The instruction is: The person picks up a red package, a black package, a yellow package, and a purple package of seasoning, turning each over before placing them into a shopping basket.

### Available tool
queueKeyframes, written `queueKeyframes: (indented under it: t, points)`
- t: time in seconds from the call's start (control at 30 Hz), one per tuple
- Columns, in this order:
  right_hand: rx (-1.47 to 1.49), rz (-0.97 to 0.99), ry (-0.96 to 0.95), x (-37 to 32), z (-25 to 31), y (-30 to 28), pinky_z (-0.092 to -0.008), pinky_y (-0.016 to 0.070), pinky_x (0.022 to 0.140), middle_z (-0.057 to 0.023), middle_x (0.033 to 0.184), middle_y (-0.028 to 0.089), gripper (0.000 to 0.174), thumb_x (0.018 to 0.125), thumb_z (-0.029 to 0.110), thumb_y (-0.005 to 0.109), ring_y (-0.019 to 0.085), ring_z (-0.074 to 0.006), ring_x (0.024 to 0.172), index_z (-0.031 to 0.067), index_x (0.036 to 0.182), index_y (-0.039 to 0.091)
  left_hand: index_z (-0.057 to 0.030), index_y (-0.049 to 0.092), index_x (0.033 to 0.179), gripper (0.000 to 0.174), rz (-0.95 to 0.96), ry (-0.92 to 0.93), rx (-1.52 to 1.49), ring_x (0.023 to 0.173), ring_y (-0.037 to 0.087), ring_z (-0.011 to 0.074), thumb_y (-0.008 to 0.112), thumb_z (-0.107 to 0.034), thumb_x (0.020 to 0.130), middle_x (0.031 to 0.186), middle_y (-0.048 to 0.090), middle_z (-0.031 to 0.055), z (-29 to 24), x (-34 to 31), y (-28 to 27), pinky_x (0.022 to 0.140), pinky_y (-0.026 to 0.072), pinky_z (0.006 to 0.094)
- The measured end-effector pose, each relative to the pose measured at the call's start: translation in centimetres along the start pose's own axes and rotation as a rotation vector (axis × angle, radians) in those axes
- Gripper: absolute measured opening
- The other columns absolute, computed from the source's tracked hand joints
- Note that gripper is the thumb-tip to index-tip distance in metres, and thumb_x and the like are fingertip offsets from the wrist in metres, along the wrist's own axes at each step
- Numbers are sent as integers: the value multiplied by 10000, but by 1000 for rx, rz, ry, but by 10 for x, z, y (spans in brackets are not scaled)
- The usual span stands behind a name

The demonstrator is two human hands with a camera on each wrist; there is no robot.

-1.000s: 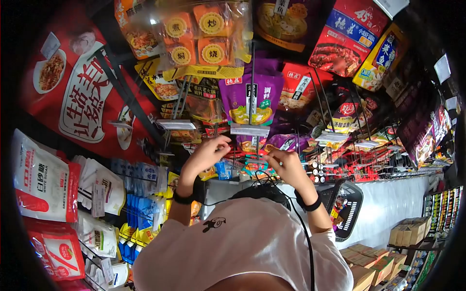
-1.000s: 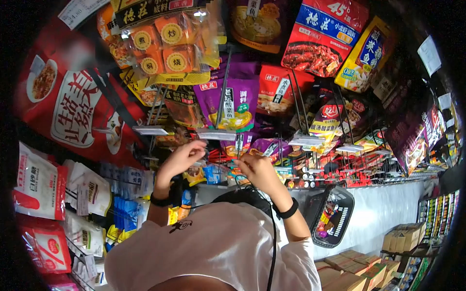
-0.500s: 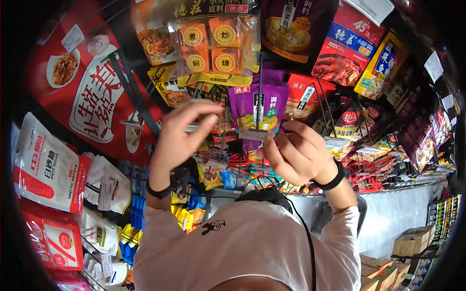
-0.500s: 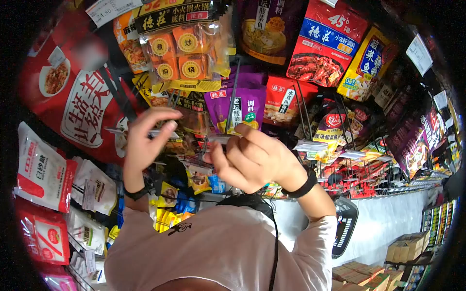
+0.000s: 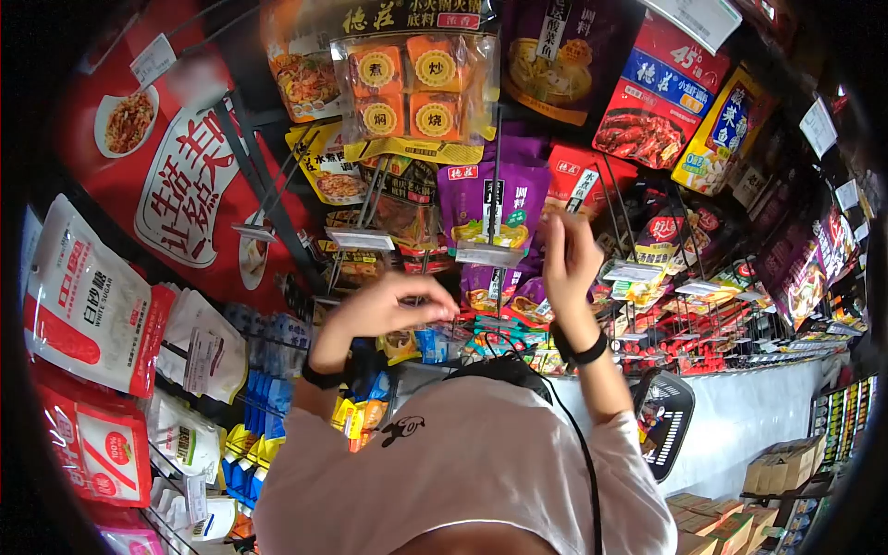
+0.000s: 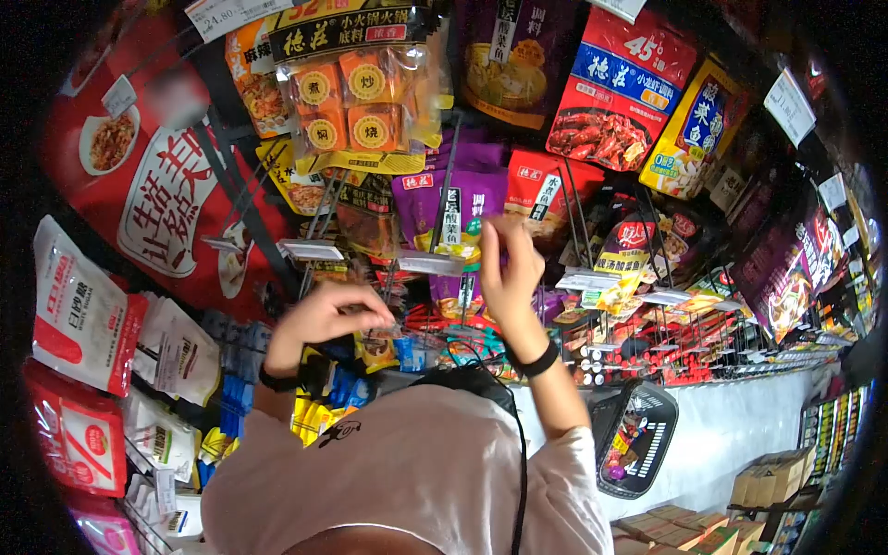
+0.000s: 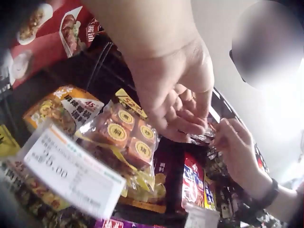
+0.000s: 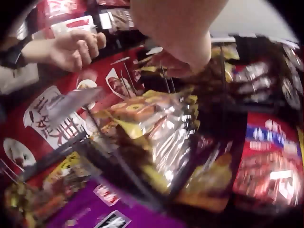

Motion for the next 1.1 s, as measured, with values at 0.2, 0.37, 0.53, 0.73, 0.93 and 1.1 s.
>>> queueKeyframes:
  t: [0.2, 0.37, 0.53, 0.73, 0.93, 1.1]
  points:
    - [-18, 45, 312, -62, -111, 19, -251, 410, 503, -54, 640, 572, 93, 873, 109, 579, 514, -79, 549, 35, 928, 570, 5, 608, 1019, 218, -201, -228, -327, 926, 585, 130, 620, -140, 856, 983, 628, 47, 157, 6, 15, 809, 470, 280]
    - [345, 148, 654, -106, -256, 78, -274, 432, 771, -67, 972, 557, 399, 757, 120, 716, 537, -153, 845, 41, 1077, 492, 0, 567, 1016, 304, -724, -113, 130, 904, 590, 147, 700, -90, 758, 959, 628, 81, 267, 34, -45, 774, 478, 296]
    - [174, 246, 807, -118, -281, 71, -282, 412, 821, -67, 952, 561, 394, 735, 134, 734, 527, -162, 903, 14, 1036, 511, 0, 550, 998, 355, -723, -233, 24, 907, 590, 167, 736, -86, 708, 984, 615, 113, 303, 56, -46, 786, 481, 304]
    - [310, 558, 1030, -136, -272, 88, -284, 436, 811, -113, 1021, 616, 544, 685, 198, 782, 579, -178, 907, -61, 1106, 552, -19, 478, 1148, 513, -541, -450, -332, 995, 540, 162, 735, -102, 711, 1098, 573, 100, 331, 63, -24, 844, 447, 270]
    - [380, 516, 1003, -165, -287, 100, -282, 439, 842, -73, 1030, 624, 352, 765, 37, 617, 575, -151, 935, -33, 1103, 550, -11, 475, 1173, 530, -430, -551, -457, 1043, 528, 174, 738, -119, 726, 1118, 577, 85, 366, 72, -1, 871, 425, 278]
    - [447, 541, 1031, -174, -271, 101, -284, 452, 820, -39, 1015, 626, 342, 775, 66, 630, 578, -131, 901, 53, 1112, 566, -7, 564, 1110, 448, -316, -432, -315, 951, 571, 162, 751, -130, 722, 1066, 617, 63, 320, 77, 18, 858, 432, 277]
Point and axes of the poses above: each hand's wrist, its own x-axis towards the middle knuckle, its own y-axis out of the palm, z = x × y, the point moved 10 cm from there along x, towards the middle knuckle
